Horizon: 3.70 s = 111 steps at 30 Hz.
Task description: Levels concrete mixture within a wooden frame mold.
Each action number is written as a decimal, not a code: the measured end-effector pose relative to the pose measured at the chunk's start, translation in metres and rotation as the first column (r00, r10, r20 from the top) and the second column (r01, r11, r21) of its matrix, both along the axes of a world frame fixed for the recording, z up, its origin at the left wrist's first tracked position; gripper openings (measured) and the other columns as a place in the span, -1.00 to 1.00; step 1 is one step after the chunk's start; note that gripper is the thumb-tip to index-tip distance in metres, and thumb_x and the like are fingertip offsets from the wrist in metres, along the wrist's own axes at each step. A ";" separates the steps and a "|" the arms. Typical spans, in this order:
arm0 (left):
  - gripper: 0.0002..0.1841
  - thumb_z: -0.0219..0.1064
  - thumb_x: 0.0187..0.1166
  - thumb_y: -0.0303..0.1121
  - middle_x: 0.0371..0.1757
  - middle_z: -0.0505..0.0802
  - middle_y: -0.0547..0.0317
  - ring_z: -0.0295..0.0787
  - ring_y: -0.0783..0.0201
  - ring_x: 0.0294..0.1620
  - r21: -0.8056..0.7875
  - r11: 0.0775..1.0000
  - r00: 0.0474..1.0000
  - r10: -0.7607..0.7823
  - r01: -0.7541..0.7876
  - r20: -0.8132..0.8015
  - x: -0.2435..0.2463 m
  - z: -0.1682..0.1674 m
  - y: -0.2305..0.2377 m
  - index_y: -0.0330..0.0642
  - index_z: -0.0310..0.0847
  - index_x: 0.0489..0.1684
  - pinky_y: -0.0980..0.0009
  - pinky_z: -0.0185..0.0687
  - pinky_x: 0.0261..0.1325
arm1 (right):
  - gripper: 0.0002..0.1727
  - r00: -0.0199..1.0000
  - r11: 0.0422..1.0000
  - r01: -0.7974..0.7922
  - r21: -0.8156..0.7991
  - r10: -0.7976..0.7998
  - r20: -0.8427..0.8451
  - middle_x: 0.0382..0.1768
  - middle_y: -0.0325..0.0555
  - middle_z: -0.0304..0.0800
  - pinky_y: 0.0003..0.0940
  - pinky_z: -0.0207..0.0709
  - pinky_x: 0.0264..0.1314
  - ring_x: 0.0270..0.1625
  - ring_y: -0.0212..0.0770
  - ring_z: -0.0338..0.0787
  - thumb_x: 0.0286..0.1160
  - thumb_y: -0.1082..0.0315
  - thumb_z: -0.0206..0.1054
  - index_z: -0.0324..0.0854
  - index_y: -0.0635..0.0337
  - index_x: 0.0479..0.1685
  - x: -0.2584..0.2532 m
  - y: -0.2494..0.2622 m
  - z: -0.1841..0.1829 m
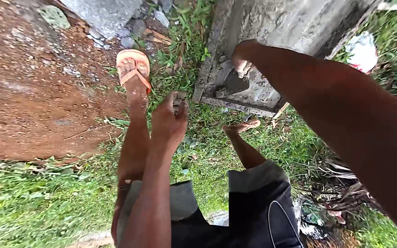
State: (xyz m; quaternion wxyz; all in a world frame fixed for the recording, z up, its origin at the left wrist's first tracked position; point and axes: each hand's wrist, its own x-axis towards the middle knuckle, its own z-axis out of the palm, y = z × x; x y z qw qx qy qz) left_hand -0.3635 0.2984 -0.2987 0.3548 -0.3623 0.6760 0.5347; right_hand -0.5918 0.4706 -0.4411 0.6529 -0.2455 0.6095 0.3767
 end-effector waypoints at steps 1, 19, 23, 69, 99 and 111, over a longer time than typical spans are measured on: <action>-0.68 0.15 0.84 -0.20 0.11 0.85 0.00 0.86 0.14 -0.14 0.007 1.000 1.000 0.016 -0.016 -0.007 0.000 0.001 -0.002 -0.03 0.55 0.43 0.11 0.78 -0.07 | -0.58 1.000 1.000 0.003 -0.015 -0.002 0.026 0.15 0.48 0.72 0.55 0.42 0.27 0.34 0.46 0.66 0.35 0.19 0.60 0.75 0.46 -0.13 -0.007 0.001 -0.008; -0.68 0.19 0.82 -0.20 0.15 0.84 0.03 0.85 0.15 -0.01 -0.049 0.995 0.995 -0.084 0.087 0.061 -0.004 -0.015 0.051 -0.05 0.57 0.43 0.03 0.76 0.10 | -0.47 0.471 0.480 0.840 0.254 -0.877 0.098 -0.43 -0.08 0.56 -0.22 0.54 -0.43 -0.54 -0.22 0.52 0.87 -0.11 0.01 0.61 0.22 0.09 0.098 0.157 0.031; -0.66 0.18 0.82 -0.17 0.19 0.84 0.07 0.85 0.16 0.03 -0.039 0.991 0.989 -0.124 0.127 0.075 -0.004 -0.023 0.067 -0.03 0.58 0.44 0.01 0.75 0.12 | -0.47 0.229 0.249 0.928 0.276 -0.968 0.102 -0.48 -0.21 0.59 -0.39 0.48 -0.55 -0.62 -0.35 0.48 0.88 -0.09 -0.05 0.66 0.16 0.06 0.078 0.141 0.030; -0.54 0.19 0.79 -0.21 0.45 0.74 -0.06 0.69 0.10 0.46 -0.067 0.939 0.941 -0.337 0.337 0.000 -0.099 -0.015 0.094 -0.17 0.49 0.59 0.07 0.53 0.57 | -0.34 -0.390 -0.422 0.721 -0.550 -0.903 0.182 -0.07 0.17 0.74 -0.05 0.63 -0.19 -0.29 -0.02 0.69 0.84 -0.23 -0.05 0.43 0.01 0.65 0.042 0.175 -0.011; -0.62 0.17 0.80 -0.23 0.33 0.80 -0.01 0.78 0.14 0.28 -0.015 0.934 0.932 -0.355 0.357 0.071 -0.081 -0.031 0.092 -0.11 0.57 0.50 0.07 0.63 0.43 | -0.35 0.158 0.273 0.792 -0.546 -0.956 -0.248 0.33 0.42 0.69 0.44 0.50 0.39 0.41 0.42 0.69 0.59 0.32 0.29 0.29 0.22 0.70 0.012 0.224 0.047; -0.51 0.20 0.78 -0.15 0.37 0.77 -0.26 0.69 -0.21 0.43 -0.247 0.739 0.770 -0.637 0.627 0.050 -0.131 0.074 0.171 -0.19 0.51 0.60 -0.26 0.45 0.54 | -0.47 0.052 0.337 0.567 -0.752 -0.925 -0.375 0.14 0.39 0.77 0.58 0.51 0.24 0.23 0.46 0.75 0.60 0.09 0.42 0.57 0.18 0.46 -0.076 0.465 0.255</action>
